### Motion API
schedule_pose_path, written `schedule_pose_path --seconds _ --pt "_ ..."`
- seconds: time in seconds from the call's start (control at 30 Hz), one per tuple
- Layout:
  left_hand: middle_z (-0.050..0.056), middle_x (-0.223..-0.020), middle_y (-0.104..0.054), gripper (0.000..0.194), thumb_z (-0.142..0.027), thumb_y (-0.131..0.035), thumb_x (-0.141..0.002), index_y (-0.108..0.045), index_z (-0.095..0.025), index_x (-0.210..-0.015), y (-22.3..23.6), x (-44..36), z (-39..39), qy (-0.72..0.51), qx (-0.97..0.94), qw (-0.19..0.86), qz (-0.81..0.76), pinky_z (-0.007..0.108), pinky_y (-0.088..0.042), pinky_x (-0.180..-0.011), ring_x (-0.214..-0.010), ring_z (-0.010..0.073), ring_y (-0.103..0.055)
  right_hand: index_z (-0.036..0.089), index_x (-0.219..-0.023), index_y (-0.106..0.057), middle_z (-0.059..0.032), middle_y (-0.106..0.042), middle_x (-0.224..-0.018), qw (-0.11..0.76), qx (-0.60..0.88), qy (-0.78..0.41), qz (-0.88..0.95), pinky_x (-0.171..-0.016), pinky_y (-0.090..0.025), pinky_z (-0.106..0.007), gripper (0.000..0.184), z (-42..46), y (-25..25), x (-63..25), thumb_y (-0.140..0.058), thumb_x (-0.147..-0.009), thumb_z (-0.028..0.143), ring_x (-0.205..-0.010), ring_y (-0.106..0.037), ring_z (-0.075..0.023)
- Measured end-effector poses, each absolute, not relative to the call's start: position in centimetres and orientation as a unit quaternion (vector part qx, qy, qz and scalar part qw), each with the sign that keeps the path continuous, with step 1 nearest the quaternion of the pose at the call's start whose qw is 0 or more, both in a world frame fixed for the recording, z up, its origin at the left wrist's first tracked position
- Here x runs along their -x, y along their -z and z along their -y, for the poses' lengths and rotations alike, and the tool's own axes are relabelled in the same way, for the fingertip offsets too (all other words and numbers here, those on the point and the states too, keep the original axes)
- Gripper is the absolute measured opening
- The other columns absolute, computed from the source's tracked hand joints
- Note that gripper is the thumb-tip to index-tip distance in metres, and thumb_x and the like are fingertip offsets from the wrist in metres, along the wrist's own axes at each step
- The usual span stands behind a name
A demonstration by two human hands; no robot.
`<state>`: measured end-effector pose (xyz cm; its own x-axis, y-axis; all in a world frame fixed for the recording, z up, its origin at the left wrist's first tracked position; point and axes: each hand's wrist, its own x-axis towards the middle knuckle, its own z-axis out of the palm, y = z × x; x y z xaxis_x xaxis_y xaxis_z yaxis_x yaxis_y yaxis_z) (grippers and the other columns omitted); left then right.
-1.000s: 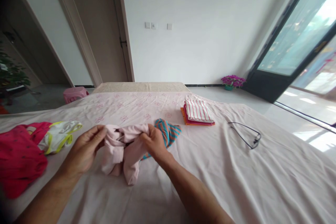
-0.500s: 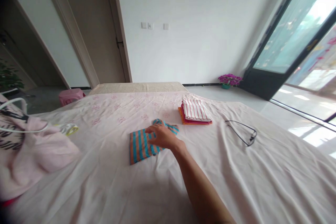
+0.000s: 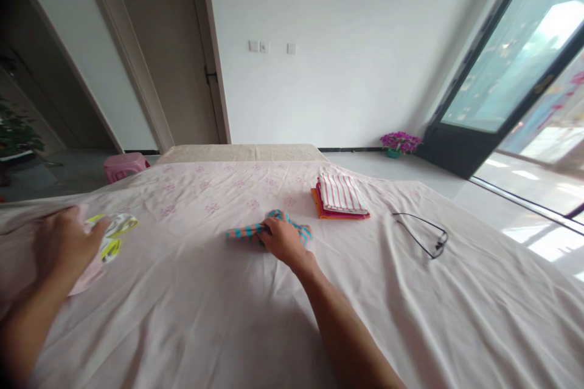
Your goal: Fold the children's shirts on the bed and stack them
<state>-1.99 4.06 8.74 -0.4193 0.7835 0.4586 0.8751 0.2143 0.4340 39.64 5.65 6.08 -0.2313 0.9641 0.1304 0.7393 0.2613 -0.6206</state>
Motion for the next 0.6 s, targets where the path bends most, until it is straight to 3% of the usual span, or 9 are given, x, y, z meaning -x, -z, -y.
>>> schedule_pose_path --seconds 0.1,0.2,0.27,0.33,0.43,0.6 --pt "0.012 -0.133 -0.059 0.051 -0.047 -0.048 -0.091 -0.051 -0.017 -0.132 -7.9 -2.8 -3.7 0.383 0.592 0.017 0.709 0.041 -0.04 -0.106 -0.123 0.0287 -0.054 0.019 -0.081 -0.063 -0.0023 -0.065 -0.072 0.42 0.493 -0.484 0.589 -0.066 -0.047 -0.029 0.032 -5.4 -6.7 -38.8 -0.056 -0.088 0.049 -0.068 -0.061 -0.0182" --pt "0.009 -0.112 -0.069 0.041 -0.051 -0.054 -0.088 -0.063 -0.018 -0.111 -7.7 -8.5 -2.2 0.455 0.606 -0.146 0.636 0.036 -0.048 -0.095 -0.105 0.0254 -0.063 0.019 -0.081 -0.063 0.0003 -0.065 -0.068 0.501 0.38 -0.645 0.434 -0.063 -0.049 -0.029 0.041 -4.7 -7.0 -37.6 -0.072 -0.075 0.059 -0.061 -0.061 -0.0165" --pt "0.008 -0.093 -0.072 0.043 -0.056 -0.055 -0.087 -0.065 -0.017 -0.1 -7.5 -12.1 -0.9 0.476 0.596 -0.316 0.564 0.033 -0.052 -0.083 -0.091 0.0237 -0.067 0.018 -0.08 -0.064 0.0006 -0.066 -0.067 0.516 0.352 -0.68 0.385 -0.063 -0.05 -0.028 0.044 -4.2 -6.8 -36.6 -0.079 -0.068 0.057 -0.06 -0.061 -0.0156" --pt "0.009 -0.099 -0.073 0.044 -0.054 -0.06 -0.085 -0.065 -0.018 -0.108 -7.1 -15.2 0.3 0.452 0.607 -0.419 0.502 0.032 -0.053 -0.082 -0.096 0.0235 -0.068 0.017 -0.08 -0.065 0.0004 -0.067 -0.066 0.515 0.342 -0.697 0.362 -0.063 -0.05 -0.027 0.044 -3.6 -6.4 -35.7 -0.082 -0.067 0.055 -0.059 -0.061 -0.0141" --pt "0.01 -0.115 -0.07 0.05 -0.047 -0.07 -0.079 -0.061 -0.02 -0.12 -6.0 -18.2 1.1 0.43 0.622 -0.454 0.471 0.032 -0.054 -0.084 -0.102 0.0236 -0.067 0.015 -0.081 -0.067 -0.0001 -0.068 -0.066 0.497 0.329 -0.716 0.365 -0.063 -0.049 -0.025 0.043 -3.0 -6.1 -34.7 -0.083 -0.068 0.052 -0.057 -0.06 -0.0122" --pt "0.003 -0.091 -0.07 0.032 -0.046 -0.063 -0.084 -0.064 -0.018 -0.101 -5.3 -17.0 -0.2 0.514 0.551 -0.443 0.487 0.031 -0.053 -0.08 -0.087 0.0199 -0.067 0.014 -0.081 -0.068 -0.0021 -0.07 -0.07 0.435 0.319 -0.756 0.371 -0.065 -0.051 -0.025 0.032 -3.3 -6.8 -35.8 -0.083 -0.069 0.039 -0.059 -0.063 -0.0127"
